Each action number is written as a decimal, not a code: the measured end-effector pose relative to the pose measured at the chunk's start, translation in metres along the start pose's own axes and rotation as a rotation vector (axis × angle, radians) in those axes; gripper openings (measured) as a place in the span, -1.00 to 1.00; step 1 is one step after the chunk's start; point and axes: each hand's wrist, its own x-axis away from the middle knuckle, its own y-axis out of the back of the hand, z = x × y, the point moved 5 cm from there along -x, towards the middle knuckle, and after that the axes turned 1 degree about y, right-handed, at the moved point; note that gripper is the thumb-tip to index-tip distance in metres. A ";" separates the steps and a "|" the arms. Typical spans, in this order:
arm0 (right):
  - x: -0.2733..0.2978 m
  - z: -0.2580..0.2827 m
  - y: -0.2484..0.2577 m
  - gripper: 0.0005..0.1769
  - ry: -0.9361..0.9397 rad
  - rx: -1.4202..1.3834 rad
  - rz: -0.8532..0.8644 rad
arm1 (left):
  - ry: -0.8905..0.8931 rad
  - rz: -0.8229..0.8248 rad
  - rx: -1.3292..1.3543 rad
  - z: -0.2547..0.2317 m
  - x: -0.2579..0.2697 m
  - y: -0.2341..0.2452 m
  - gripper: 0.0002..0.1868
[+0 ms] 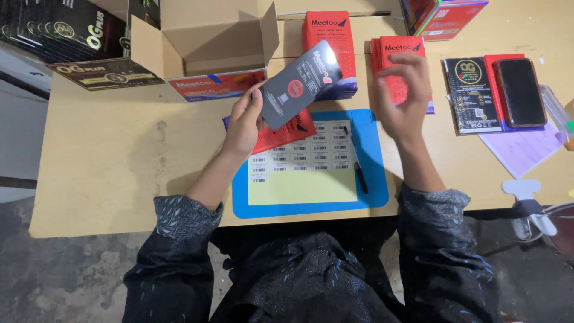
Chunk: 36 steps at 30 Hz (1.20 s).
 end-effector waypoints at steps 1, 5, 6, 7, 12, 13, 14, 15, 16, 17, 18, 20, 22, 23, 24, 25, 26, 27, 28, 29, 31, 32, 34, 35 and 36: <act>0.003 0.007 -0.008 -0.93 0.007 -0.001 0.001 | -0.006 -0.002 0.002 0.000 0.002 -0.003 -0.43; 0.026 0.041 -0.052 -0.72 0.254 0.019 0.286 | -0.067 0.189 0.145 0.002 0.010 -0.025 -0.42; 0.034 0.046 -0.064 -0.64 0.308 0.072 0.352 | -0.078 0.232 0.235 0.003 0.012 -0.031 -0.40; 0.037 0.047 -0.067 -0.64 0.310 0.072 0.353 | -0.079 0.232 0.237 0.005 0.012 -0.033 -0.40; 0.046 0.039 -0.078 -0.59 0.251 0.187 0.394 | -0.105 0.249 0.209 0.010 0.019 -0.043 -0.44; 0.044 0.034 -0.078 -0.59 0.251 0.188 0.394 | -0.105 0.250 0.210 0.009 0.020 -0.044 -0.44; 0.042 0.029 -0.077 -0.65 0.224 0.203 0.367 | -0.127 0.226 0.178 0.008 0.022 -0.045 -0.44; 0.041 0.024 -0.075 -0.67 0.196 0.219 0.339 | -0.148 0.202 0.146 0.007 0.024 -0.045 -0.44; 0.038 0.019 -0.072 -0.67 0.194 0.219 0.340 | -0.145 0.203 0.146 0.005 0.024 -0.044 -0.44; 0.035 0.013 -0.068 -0.69 0.187 0.229 0.333 | -0.080 0.240 0.186 0.007 0.023 -0.045 -0.41; 0.033 0.008 -0.063 -0.72 0.179 0.239 0.326 | -0.013 0.278 0.226 0.009 0.023 -0.046 -0.38; 0.028 -0.008 -0.056 -0.73 0.150 0.269 0.303 | 0.005 0.252 0.186 0.007 0.026 -0.045 -0.38; 0.023 -0.023 -0.047 -0.73 0.123 0.301 0.277 | 0.022 0.229 0.145 0.006 0.027 -0.043 -0.38; 0.021 -0.031 -0.041 -0.72 0.085 0.312 0.248 | 0.001 0.236 0.104 0.005 0.029 -0.044 -0.37; 0.019 -0.039 -0.035 -0.70 0.049 0.322 0.219 | -0.020 0.243 0.063 0.003 0.030 -0.044 -0.37; 0.018 -0.040 -0.031 -0.70 0.046 0.325 0.216 | -0.019 0.247 0.062 0.004 0.029 -0.044 -0.37; 0.016 -0.044 -0.027 -0.71 -0.008 0.295 0.191 | -0.022 0.252 0.057 0.005 0.029 -0.044 -0.35; 0.014 -0.048 -0.023 -0.71 -0.062 0.266 0.166 | -0.025 0.258 0.052 0.005 0.029 -0.044 -0.33; 0.014 -0.049 -0.023 -0.71 -0.063 0.267 0.163 | -0.024 0.260 0.050 0.006 0.029 -0.044 -0.33; 0.013 -0.051 -0.022 -0.57 -0.110 0.236 0.151 | -0.020 0.257 0.058 0.006 0.029 -0.044 -0.33; 0.011 -0.053 -0.017 -0.43 -0.158 0.205 0.137 | -0.014 0.255 0.064 0.008 0.027 -0.043 -0.34; 0.010 -0.053 -0.013 -0.42 -0.203 0.148 0.131 | -0.059 0.247 0.158 0.006 0.025 -0.042 -0.36; 0.008 -0.055 -0.003 -0.40 -0.248 0.092 0.121 | -0.106 0.243 0.250 0.002 0.025 -0.037 -0.38; 0.006 -0.048 0.000 -0.50 -0.084 0.065 0.164 | -0.076 0.189 0.142 0.003 0.025 -0.033 -0.43; 0.005 -0.041 0.002 -0.37 0.082 0.037 0.212 | -0.047 0.130 0.038 0.004 0.026 -0.027 -0.46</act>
